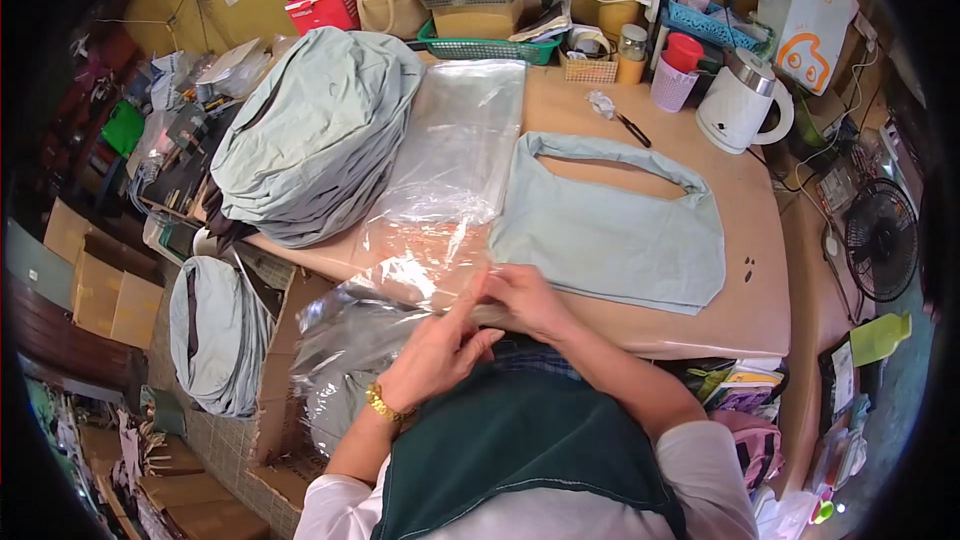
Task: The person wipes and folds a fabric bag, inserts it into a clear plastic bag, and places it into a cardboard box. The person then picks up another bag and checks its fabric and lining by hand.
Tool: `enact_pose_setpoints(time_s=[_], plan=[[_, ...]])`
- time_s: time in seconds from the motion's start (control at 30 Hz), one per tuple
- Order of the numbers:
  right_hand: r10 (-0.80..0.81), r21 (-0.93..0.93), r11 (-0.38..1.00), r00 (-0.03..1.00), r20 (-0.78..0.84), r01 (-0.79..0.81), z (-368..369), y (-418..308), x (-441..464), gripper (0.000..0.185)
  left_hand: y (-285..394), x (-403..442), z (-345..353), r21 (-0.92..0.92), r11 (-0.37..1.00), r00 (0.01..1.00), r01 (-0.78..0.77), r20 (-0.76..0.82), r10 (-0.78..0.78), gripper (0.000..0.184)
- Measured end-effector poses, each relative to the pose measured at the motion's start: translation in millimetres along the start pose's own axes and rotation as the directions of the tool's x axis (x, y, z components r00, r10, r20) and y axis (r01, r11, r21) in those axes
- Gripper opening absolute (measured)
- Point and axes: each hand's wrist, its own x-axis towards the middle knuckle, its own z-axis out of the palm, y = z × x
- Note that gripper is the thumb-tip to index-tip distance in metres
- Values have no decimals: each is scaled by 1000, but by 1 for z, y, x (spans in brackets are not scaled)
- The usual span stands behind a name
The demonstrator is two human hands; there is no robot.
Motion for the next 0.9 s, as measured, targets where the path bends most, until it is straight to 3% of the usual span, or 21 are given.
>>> enact_pose_setpoints(time_s=[0.03,0.07,0.1,0.17,0.2,0.23,0.3,0.43,0.5,0.53,0.57,0.63,0.67,0.7,0.73,0.77,0.83,0.87,0.9], plan=[[4,-5,1000,1000,-7,-4,-14,-3,-9,25,18,10,-8,43,995,981,86,170,-92,78],[-40,76,996,998,-45,43,-26,-6,-20,24,14,18,-4,272,926,952,-262,-86,294,72],[-75,161,983,993,-92,89,-34,-6,-34,23,12,30,-4,256,931,955,-262,-70,288,72],[-116,93,986,974,-195,136,-47,-9,-57,20,1,52,-10,743,580,882,-334,30,470,72],[-184,11,981,946,-266,193,-55,-10,-65,18,-25,56,-10,565,778,961,-273,124,247,63],[-181,11,981,944,-277,191,-63,-8,-72,18,-28,61,-12,559,780,959,-281,134,250,63],[-188,50,971,880,-436,232,-80,-3,-87,15,-32,75,-11,296,955,928,-20,361,-93,56],[-215,32,956,768,-603,292,-105,-9,-108,11,-37,89,-9,342,936,955,-87,298,-20,50],[-215,-78,973,719,-661,219,-126,-12,-122,14,-40,96,-14,347,933,942,-96,336,-28,44],[-218,-81,972,715,-664,221,-134,-20,-129,14,-42,97,-17,217,976,921,31,372,-112,39],[-86,-143,989,665,-742,-31,-139,-32,-136,13,-43,98,-17,87,982,889,166,418,-187,34],[23,-173,942,573,-819,-286,-139,-51,-138,17,-41,97,-6,10,980,887,197,425,-183,24],[-489,-663,627,457,-743,-408,-134,-58,-133,24,-44,98,5,32,996,932,86,350,-91,23],[-841,-825,77,409,-355,-559,-125,-62,-127,33,-43,98,16,63,998,960,-22,279,4,21],[-824,-936,196,469,-320,-294,-111,-62,-119,40,-32,99,31,73,985,959,-158,248,136,21],[-814,-951,309,517,-266,-4,-92,-61,-107,47,-24,98,46,45,988,948,-148,289,129,20],[-780,-971,215,617,-109,100,-43,-76,-84,37,-4,97,62,62,980,924,-190,349,157,19],[-781,-971,216,614,-111,99,-46,-64,-80,37,3,96,57,63,979,923,-192,351,159,19],[-596,-897,433,775,-208,92,-54,-42,-72,30,11,94,51,103,978,941,-182,306,143,19]])
